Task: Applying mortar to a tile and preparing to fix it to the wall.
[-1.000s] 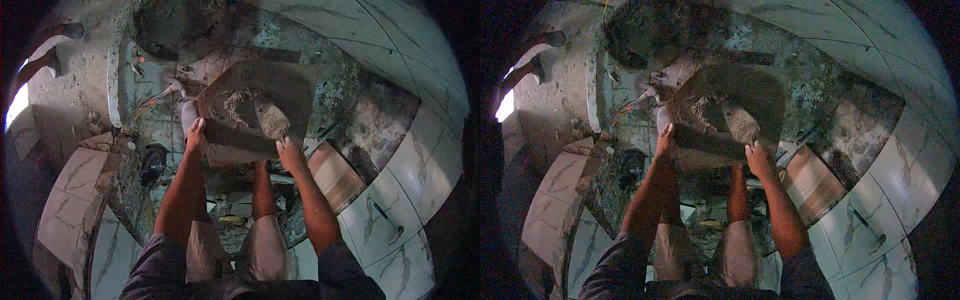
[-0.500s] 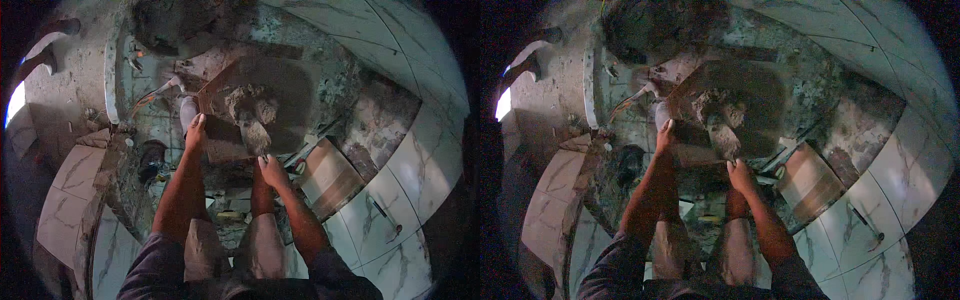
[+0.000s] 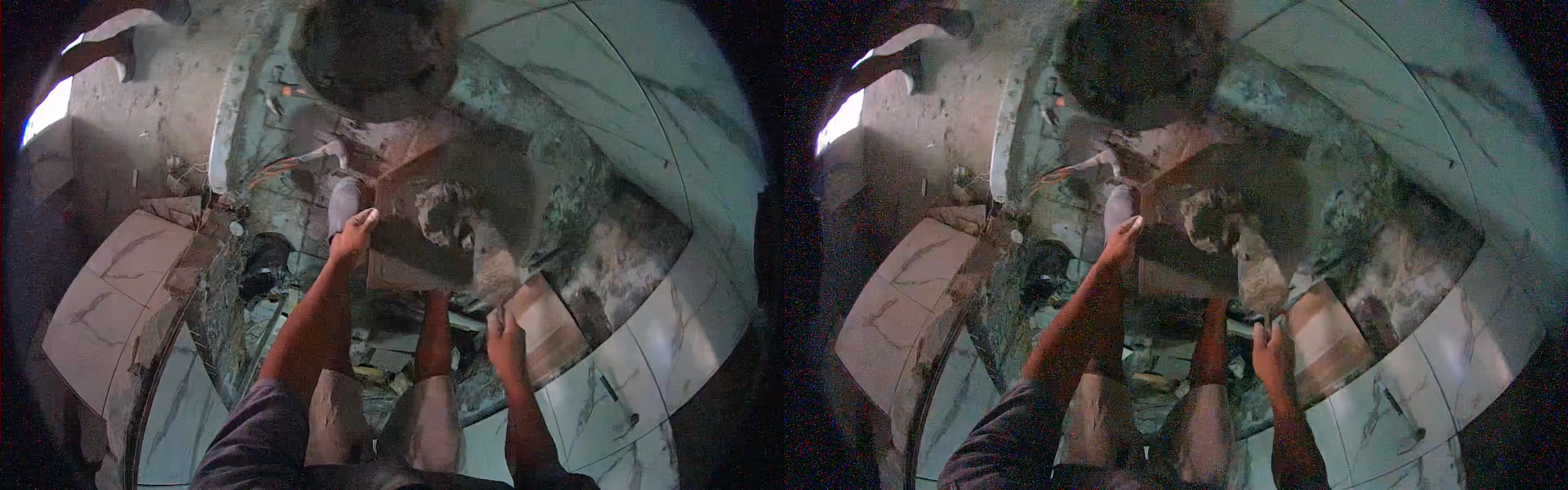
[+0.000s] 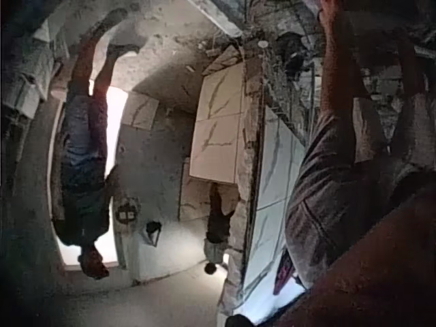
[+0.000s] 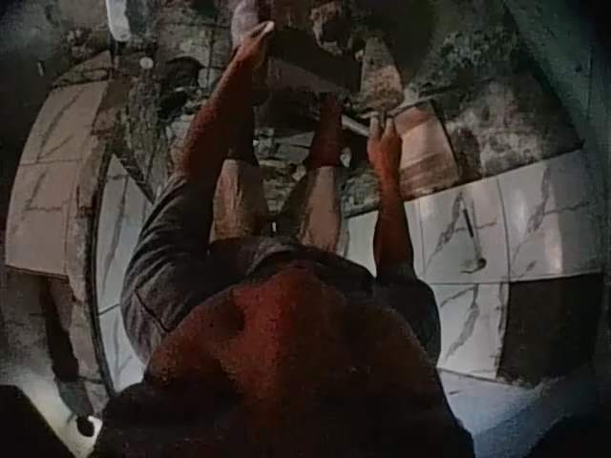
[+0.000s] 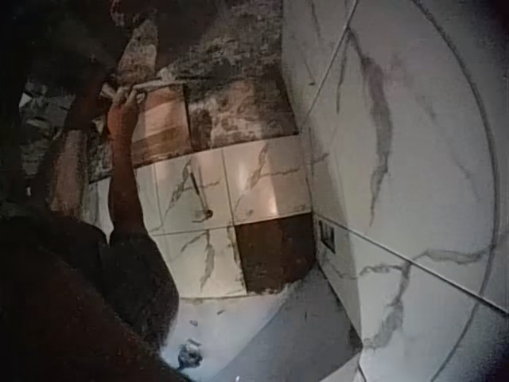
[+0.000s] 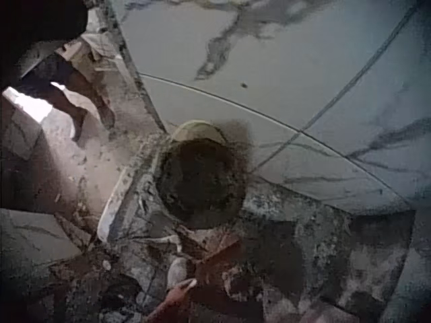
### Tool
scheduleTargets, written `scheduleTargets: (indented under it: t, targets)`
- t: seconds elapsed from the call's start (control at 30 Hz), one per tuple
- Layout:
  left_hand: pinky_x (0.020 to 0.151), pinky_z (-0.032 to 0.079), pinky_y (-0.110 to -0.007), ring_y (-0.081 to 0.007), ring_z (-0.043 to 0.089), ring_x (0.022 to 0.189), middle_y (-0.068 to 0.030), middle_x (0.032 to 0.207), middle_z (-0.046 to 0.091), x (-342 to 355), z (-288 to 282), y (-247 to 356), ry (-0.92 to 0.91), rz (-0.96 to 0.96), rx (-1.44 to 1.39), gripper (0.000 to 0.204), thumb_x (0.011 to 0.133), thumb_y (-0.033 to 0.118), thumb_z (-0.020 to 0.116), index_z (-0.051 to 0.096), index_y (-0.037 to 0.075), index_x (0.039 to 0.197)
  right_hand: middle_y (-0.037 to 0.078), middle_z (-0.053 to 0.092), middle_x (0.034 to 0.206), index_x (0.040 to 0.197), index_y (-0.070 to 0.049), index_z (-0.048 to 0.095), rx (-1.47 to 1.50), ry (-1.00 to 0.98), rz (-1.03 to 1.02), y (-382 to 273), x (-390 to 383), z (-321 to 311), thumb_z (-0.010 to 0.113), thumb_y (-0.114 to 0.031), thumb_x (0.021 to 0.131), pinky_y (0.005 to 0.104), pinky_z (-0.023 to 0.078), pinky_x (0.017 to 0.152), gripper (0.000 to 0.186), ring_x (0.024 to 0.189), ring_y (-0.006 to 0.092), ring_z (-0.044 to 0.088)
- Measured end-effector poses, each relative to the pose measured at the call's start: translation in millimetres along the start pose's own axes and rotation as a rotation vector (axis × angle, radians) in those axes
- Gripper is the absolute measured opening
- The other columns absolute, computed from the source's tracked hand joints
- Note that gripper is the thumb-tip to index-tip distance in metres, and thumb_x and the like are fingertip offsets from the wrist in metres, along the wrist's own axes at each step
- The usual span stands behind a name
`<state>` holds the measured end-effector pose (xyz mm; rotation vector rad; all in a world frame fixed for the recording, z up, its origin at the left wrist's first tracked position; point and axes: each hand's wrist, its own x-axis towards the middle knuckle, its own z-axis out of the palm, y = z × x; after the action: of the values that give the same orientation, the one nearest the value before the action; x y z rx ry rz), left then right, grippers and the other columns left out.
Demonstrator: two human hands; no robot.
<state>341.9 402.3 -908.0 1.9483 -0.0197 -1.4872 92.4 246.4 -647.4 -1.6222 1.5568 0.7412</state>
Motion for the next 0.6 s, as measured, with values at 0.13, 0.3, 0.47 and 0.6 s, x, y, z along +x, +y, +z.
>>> scheduleTargets:
  t: [0.13,0.3,0.47,0.6]
  targets:
    - [0.079,0.038,-0.027,-0.0185,0.051,0.092,-0.0129,0.1,0.056,10.7,-48.1,74.7,-0.024,0.24,-0.157,0.038,0.083,0.027,0.047,0.049,-0.003,0.107,0.027,0.052,0.086,0.109,0.005,0.038,-0.219,0.017,-0.236,-88.3,46.3,-54.6,0.044,-0.027,0.081,0.0437,0.041,0.069,0.043,0.083,0.041,0.051]
    - [0.078,0.039,-0.027,-0.0165,0.052,0.089,-0.0148,0.101,0.054,70.1,-120.1,159.8,0.291,0.434,-0.148,0.039,0.082,0.022,0.047,0.045,-0.006,0.11,0.021,0.053,0.093,0.106,-0.001,0.043,-0.606,0.061,-0.431,-262.3,166.8,-80.7,0.041,-0.019,0.082,0.0428,0.042,0.074,0.03,0.086,0.0348,0.052]
    - [0.077,0.04,-0.027,-0.0196,0.052,0.088,-0.0166,0.105,0.052,96.5,-109.3,205.5,0.209,0.329,-0.312,0.041,0.081,0.022,0.049,0.045,-0.006,0.11,0.02,0.057,0.071,0.074,0.0,0.059,-0.934,0.095,-0.597,-325.9,281.9,-46.6,0.045,-0.013,0.075,0.0438,0.046,0.064,0.019,0.067,0.0353,0.057]
    - [0.063,0.041,-0.027,-0.0171,0.051,0.072,-0.0114,0.086,0.055,99.8,-110.9,204.2,0.2,0.198,-0.509,0.036,0.079,0.02,0.052,0.049,-0.004,0.106,0.018,0.056,0.074,0.069,0.0,0.056,-1.288,-0.094,-1.063,-344.5,274.9,0.5,0.048,-0.01,0.073,0.0415,0.045,0.063,0.014,0.069,0.0292,0.057]
